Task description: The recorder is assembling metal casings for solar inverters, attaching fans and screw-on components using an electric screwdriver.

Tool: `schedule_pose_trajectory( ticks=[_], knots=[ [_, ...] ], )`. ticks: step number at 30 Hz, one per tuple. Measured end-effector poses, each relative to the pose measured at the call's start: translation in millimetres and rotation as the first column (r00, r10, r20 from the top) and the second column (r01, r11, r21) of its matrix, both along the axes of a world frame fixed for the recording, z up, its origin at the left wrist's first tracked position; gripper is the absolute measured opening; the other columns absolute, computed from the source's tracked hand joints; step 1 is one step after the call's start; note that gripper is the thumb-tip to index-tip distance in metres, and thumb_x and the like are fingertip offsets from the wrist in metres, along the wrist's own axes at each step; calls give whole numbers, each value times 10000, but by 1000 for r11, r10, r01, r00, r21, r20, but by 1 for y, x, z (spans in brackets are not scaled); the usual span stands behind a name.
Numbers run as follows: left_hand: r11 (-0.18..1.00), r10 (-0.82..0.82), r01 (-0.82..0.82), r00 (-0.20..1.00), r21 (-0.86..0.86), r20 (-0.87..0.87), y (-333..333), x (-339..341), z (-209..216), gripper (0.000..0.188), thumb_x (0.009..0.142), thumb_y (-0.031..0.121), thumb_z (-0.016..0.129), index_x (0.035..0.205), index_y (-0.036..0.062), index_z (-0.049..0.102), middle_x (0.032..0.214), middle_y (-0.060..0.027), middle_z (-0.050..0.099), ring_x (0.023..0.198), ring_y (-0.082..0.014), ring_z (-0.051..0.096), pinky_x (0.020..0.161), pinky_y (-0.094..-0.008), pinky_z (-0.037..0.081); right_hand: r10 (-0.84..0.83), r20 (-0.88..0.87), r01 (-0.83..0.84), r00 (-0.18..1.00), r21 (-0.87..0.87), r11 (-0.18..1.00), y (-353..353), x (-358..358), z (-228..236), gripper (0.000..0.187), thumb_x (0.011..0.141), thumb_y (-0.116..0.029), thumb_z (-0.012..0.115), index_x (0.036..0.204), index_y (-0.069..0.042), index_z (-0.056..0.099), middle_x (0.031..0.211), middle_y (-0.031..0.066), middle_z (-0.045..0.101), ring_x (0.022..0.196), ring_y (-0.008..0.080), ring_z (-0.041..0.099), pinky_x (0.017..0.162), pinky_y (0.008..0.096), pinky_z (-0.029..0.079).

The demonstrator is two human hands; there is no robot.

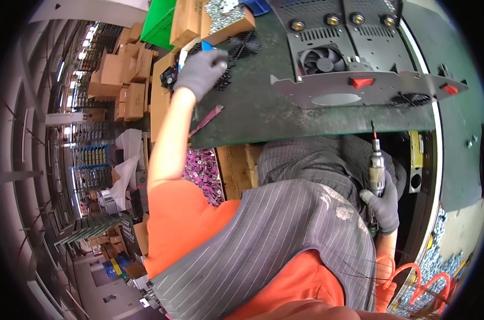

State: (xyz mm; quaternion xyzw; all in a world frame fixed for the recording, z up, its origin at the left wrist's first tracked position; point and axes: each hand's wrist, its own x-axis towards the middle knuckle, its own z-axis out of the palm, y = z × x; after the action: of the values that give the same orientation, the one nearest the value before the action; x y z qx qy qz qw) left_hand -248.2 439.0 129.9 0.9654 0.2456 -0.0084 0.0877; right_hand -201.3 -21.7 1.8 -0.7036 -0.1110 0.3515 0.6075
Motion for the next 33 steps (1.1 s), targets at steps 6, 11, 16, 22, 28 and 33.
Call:
schedule_pose_trajectory(
  ticks=[6, 11, 16, 22, 28, 33],
  knots=[
    [977, 60, -74, 996, 202, 71, 28, -35, -58, 268, 821, 280, 613, 1053, 155, 662, 1011, -100, 626, 927, -270, 603, 848, -370, 471, -44, -114, 50, 992, 50, 997, 6, -5, 2, 621, 645, -105, 708, 1213, 15, 487, 941, 7, 537, 827, 102, 479, 772, 252, 418],
    [966, 16, -77, 970, 245, 242, 28, -19, -81, 281, 782, 315, 643, 1022, 174, 679, 1021, -62, 612, 979, -272, 562, 875, -383, 454, -77, -256, 99, 964, 74, 992, 1, -8, -6, 658, 643, -146, 732, 1227, 15, 477, 961, 10, 536, 848, 103, 488, 785, 251, 416],
    [928, 151, -233, 948, 291, 280, 24, -4, -95, 263, 751, 339, 680, 972, 199, 705, 1052, -18, 603, 1012, -246, 522, 890, -366, 441, -96, -264, 120, 960, 75, 990, 5, -11, -1, 686, 634, -255, 780, 1195, 9, 488, 868, -10, 521, 755, 83, 478, 687, 224, 406],
    [937, 181, -231, 963, 263, 201, 23, 1, -94, 211, 771, 332, 663, 943, 220, 711, 1045, -12, 610, 1029, -252, 518, 893, -375, 431, -108, -254, 132, 961, 76, 988, 10, -11, 6, 659, 633, -290, 789, 1151, -1, 501, 779, -37, 490, 673, 58, 448, 593, 204, 373],
    [914, 35, -110, 980, 390, 194, 8, -2, -88, 154, 773, 267, 615, 867, 154, 663, 986, -27, 609, 990, -258, 524, 845, -400, 433, -79, -253, 97, 964, 57, 994, 7, -12, 7, 652, 647, -291, 774, 1162, -2, 497, 784, -39, 489, 677, 55, 442, 600, 200, 368],
    [640, 334, 48, 881, -767, 335, -29, -34, -70, 124, 845, 156, 538, 939, 75, 535, 866, -65, 598, 659, -173, 569, 565, -263, 459, -95, -218, 114, 971, 75, 991, 9, -14, 9, 712, 636, -349, 768, 1188, 6, 490, 837, -43, 477, 721, 57, 423, 639, 208, 359]
  ],
)
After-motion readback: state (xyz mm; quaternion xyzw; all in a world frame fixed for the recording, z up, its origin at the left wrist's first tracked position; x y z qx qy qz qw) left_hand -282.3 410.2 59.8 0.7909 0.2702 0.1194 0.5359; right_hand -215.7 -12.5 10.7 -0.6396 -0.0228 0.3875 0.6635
